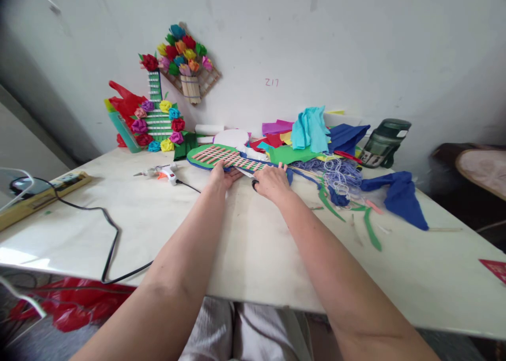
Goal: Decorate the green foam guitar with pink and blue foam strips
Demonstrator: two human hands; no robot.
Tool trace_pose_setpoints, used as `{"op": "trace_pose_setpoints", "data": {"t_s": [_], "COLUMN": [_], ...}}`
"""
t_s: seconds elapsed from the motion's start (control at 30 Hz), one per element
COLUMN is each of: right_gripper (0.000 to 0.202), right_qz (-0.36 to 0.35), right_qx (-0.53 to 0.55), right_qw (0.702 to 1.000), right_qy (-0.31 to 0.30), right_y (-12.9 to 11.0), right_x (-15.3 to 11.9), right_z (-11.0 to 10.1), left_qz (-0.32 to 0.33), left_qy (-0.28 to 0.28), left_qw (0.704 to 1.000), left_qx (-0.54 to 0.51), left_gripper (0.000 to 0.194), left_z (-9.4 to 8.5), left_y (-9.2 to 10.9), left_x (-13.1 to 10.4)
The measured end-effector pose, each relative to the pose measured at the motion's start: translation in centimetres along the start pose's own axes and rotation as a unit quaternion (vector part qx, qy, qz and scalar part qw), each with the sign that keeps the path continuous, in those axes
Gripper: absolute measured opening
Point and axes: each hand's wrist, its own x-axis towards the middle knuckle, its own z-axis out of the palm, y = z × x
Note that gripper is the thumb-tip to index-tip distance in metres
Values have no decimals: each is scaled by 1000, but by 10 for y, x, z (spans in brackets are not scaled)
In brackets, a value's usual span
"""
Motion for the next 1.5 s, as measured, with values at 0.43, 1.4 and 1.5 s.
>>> {"op": "trace_pose_setpoints", "data": {"t_s": [0.43, 1.4, 1.5], "right_gripper": [36, 35, 34], "right_qz": [23, 14, 20], "right_qx": [0, -5, 4], "right_qw": [1000, 999, 999], "right_qy": [-18, -49, -42], "right_y": [-3, -9, -6], "right_x": [1, 6, 5], "right_z": [-2, 1, -1], "left_qz": [4, 9, 8], "left_qy": [9, 37, 46], "left_qw": [1000, 999, 999], "left_qx": [-17, -8, -15], "left_gripper": [22, 24, 24], "left_z": [1, 5, 6], "left_y": [0, 0, 1], "left_x": [-1, -6, -7]}}
